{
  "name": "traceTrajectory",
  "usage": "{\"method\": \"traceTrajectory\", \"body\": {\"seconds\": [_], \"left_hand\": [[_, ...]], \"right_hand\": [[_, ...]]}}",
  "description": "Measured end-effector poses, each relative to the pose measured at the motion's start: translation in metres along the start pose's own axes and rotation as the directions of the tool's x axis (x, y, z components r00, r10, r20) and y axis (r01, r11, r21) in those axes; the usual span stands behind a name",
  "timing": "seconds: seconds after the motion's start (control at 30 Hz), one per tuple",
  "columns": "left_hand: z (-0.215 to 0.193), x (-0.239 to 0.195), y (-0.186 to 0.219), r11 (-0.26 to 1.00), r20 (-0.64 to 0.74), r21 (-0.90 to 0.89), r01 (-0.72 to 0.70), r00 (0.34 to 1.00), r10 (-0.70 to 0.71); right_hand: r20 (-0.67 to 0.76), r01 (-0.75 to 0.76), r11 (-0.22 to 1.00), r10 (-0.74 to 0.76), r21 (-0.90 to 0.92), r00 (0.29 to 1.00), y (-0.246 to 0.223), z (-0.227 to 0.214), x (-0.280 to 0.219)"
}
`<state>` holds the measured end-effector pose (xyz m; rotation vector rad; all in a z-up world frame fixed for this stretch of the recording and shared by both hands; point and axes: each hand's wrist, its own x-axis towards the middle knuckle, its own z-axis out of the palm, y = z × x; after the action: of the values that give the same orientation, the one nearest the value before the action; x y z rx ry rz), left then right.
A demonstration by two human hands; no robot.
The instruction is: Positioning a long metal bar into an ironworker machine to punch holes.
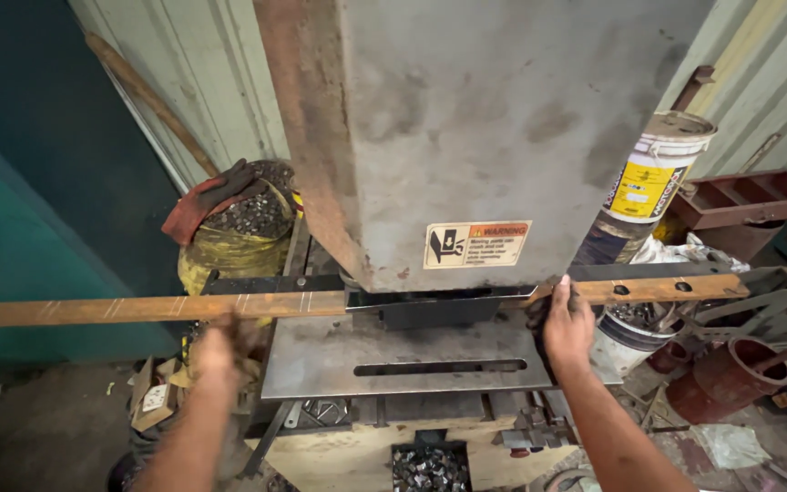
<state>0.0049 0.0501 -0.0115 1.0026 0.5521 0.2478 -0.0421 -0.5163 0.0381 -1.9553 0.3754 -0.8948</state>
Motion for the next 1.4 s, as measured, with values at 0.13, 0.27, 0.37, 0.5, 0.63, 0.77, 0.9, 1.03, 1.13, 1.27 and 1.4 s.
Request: {"method": "traceTrajectory", "body": {"seconds": [0.13,0.27,0.37,0.5,0.63,0.77,0.9,1.03,1.13,1.27,1.4], "left_hand": [[-0.034,0.037,0.017,0.982,0.006,-0.19,0.02,1.0,-0.019],[-0.01,-0.001,0.04,0.987,0.02,-0.155,0.038,0.999,-0.035],[-0.016,0.002,0.039,0.989,0.011,-0.134,0.066,0.998,-0.065],[-0.018,0.004,0.04,0.994,0.052,-0.058,0.09,0.995,-0.087],[-0.025,0.019,0.019,0.993,0.078,-0.066,0.098,0.993,-0.093],[-0.002,0.007,0.003,0.994,0.078,-0.037,0.104,0.992,-0.101],[0.046,-0.048,0.009,0.961,0.041,0.198,0.194,0.978,-0.206],[0.066,-0.067,0.013,0.935,0.096,0.238,0.262,0.952,-0.291],[0.067,-0.067,0.012,0.942,0.074,0.176,0.284,0.951,-0.301],[0.059,-0.057,0.0,0.962,-0.028,0.148,0.229,0.973,-0.227],[0.051,-0.055,-0.005,0.996,0.035,-0.017,0.085,0.996,-0.084]], "right_hand": [[0.096,0.069,0.95,-0.102,0.304,0.99,-0.021,-0.001,-0.002],[0.263,-0.142,0.818,-0.012,0.558,0.965,-0.022,-0.003,0.005],[0.266,-0.142,0.824,-0.011,0.548,0.964,-0.036,-0.01,-0.005],[0.2,-0.339,0.615,0.286,0.712,0.937,-0.05,-0.03,-0.046],[0.051,-0.289,0.754,0.323,0.589,0.945,0.05,-0.053,-0.069],[-0.095,0.131,0.815,-0.222,-0.565,0.97,0.042,-0.062,-0.006],[-0.07,-0.396,0.917,0.393,-0.039,0.917,0.048,-0.047,0.046],[0.195,-0.656,0.544,0.673,0.522,0.714,0.054,-0.054,0.068],[0.274,-0.681,0.507,0.657,0.529,0.702,0.066,-0.055,0.072],[0.248,-0.642,0.527,0.632,0.558,0.734,0.074,-0.054,0.07],[0.236,-0.584,0.595,0.56,0.552,0.794,0.042,-0.057,0.054]]}}
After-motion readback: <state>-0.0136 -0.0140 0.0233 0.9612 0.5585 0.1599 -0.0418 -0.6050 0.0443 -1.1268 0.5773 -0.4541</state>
